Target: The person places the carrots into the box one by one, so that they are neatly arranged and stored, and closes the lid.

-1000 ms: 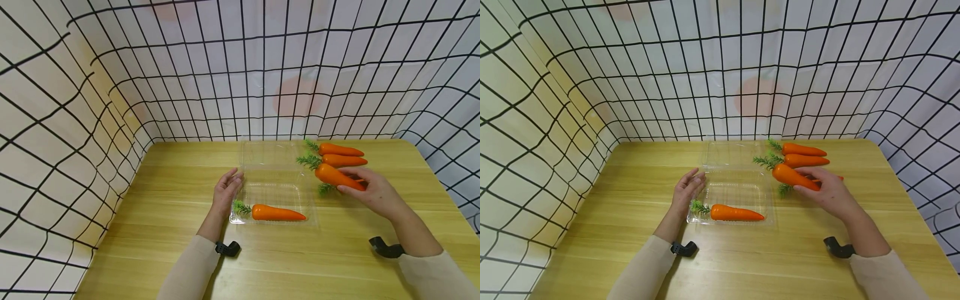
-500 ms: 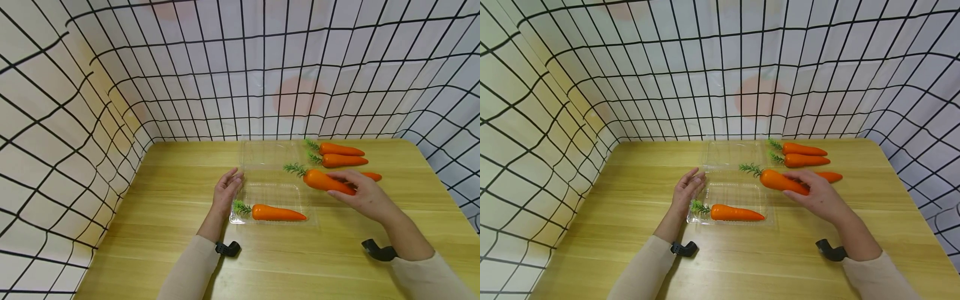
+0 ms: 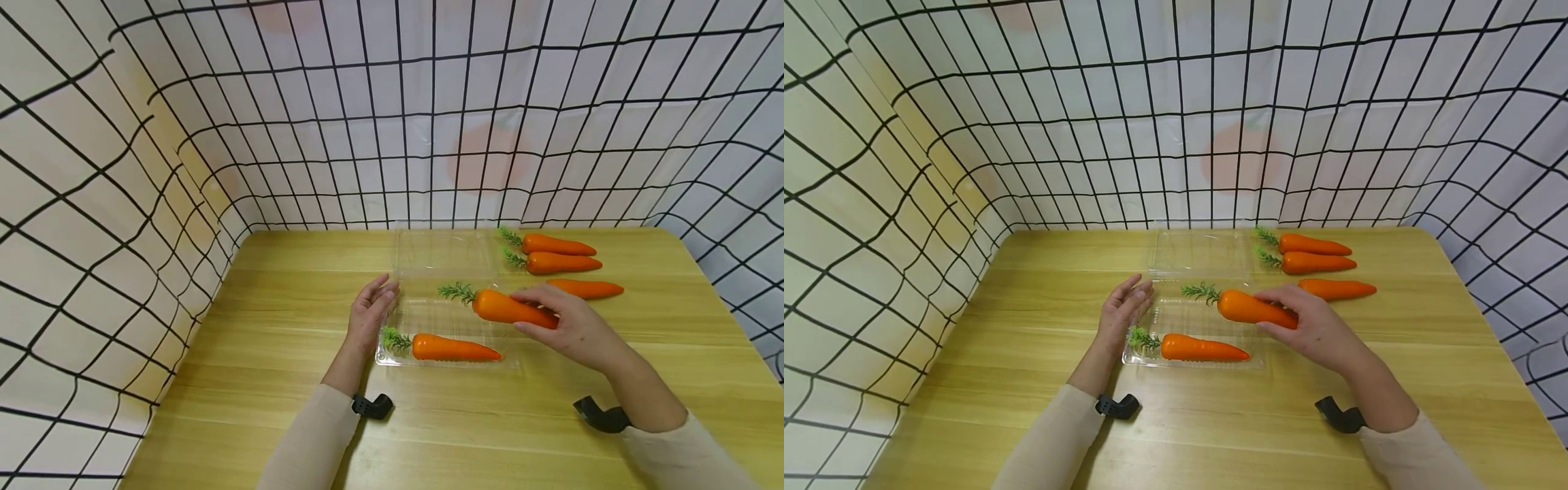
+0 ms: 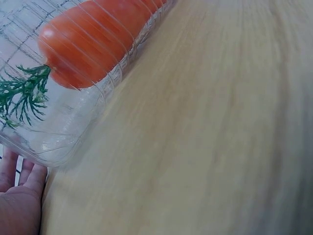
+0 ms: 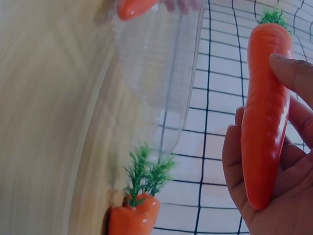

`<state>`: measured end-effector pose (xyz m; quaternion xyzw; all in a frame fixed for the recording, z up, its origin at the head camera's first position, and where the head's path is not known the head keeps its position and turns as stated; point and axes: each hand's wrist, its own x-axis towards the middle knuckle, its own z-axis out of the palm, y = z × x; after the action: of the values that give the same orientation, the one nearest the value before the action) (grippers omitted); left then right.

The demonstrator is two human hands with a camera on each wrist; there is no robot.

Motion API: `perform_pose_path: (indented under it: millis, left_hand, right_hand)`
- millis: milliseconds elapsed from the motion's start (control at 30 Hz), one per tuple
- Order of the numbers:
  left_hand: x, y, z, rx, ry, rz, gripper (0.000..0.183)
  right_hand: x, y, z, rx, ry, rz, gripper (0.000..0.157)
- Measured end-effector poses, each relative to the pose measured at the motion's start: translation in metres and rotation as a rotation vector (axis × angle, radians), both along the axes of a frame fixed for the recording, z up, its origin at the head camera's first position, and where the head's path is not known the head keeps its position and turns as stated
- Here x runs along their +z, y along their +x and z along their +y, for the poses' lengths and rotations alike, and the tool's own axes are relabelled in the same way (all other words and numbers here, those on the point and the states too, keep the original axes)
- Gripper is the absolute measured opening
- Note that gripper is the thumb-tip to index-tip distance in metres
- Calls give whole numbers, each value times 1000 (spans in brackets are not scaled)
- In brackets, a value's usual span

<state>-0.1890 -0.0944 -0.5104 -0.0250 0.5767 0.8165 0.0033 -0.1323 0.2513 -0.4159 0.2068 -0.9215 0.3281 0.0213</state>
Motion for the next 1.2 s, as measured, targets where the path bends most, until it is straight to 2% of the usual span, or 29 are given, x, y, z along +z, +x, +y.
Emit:
perform_pose_path:
  millis: [267,767,1200]
  left_hand:
    - [-1,0,0,-3,5,13,46]
    - [0,1,0,0,-5,10,46]
    - [-1,2,1,-4,-5,24,47]
  right_hand:
    - [3,2,-15,42,9,8,42]
    - [-9,6,-36,111,-41,-33,43]
    - [-18,4,-55,147,-2,-67,44]
